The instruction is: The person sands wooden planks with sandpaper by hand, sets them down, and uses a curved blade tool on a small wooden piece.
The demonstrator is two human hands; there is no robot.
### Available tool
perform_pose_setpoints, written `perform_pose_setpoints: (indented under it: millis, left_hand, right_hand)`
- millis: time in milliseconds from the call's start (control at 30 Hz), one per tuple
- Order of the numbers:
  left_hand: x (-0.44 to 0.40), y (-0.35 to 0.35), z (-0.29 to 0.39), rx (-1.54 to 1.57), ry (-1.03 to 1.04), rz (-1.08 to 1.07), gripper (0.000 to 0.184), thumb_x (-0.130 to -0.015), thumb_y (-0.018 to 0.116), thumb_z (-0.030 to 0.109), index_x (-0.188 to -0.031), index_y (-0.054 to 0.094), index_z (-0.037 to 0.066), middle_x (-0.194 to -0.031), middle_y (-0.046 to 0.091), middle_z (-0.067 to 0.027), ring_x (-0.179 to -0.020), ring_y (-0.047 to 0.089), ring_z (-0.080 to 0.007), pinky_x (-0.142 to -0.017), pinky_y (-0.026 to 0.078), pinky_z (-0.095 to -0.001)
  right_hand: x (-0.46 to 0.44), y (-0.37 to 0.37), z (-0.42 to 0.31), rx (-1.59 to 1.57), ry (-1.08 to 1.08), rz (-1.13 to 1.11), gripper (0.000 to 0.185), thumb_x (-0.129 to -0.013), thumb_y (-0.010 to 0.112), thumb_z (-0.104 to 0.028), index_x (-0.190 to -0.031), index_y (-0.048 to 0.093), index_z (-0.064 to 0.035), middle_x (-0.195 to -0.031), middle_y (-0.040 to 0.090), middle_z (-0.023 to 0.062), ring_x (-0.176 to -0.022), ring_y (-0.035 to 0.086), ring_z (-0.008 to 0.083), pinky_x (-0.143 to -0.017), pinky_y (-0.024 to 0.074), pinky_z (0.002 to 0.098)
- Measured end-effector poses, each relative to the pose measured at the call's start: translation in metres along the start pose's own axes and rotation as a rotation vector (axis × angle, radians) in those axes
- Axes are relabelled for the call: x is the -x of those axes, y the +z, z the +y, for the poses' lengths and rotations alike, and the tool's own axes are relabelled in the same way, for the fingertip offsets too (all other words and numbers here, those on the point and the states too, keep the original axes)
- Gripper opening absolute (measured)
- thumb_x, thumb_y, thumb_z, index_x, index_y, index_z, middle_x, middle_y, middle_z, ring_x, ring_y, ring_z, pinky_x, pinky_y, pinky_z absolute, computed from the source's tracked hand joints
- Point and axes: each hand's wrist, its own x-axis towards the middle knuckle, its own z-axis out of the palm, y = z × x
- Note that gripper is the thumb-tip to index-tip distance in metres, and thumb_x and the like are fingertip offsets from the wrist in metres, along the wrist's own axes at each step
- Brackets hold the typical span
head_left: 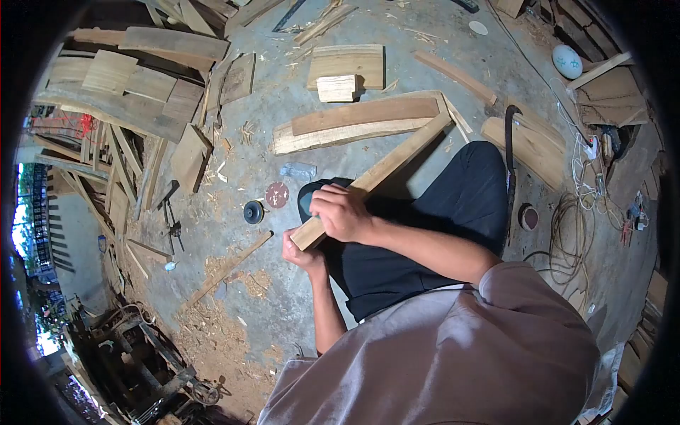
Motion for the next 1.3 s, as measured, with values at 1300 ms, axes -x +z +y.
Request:
perform_pose_setpoints:
  millis: [1300]
  left_hand:
    - [0.000, 0.001, 0.002, 0.012, 0.084, 0.031, 0.045, -0.098, 0.032, 0.035, -0.076, 0.047, -0.001, -0.069, 0.047, -0.0037, -0.067, 0.045, -0.0163, -0.062, 0.038, -0.0368]
  right_hand:
    - [0.047, -0.202, 0.265, 0.396, 0.731, 0.100, 0.015, -0.078, 0.054, -0.002, -0.081, 0.067, -0.0072, -0.082, 0.067, 0.0182, -0.084, 0.066, 0.0342, -0.073, 0.0493, 0.0420]
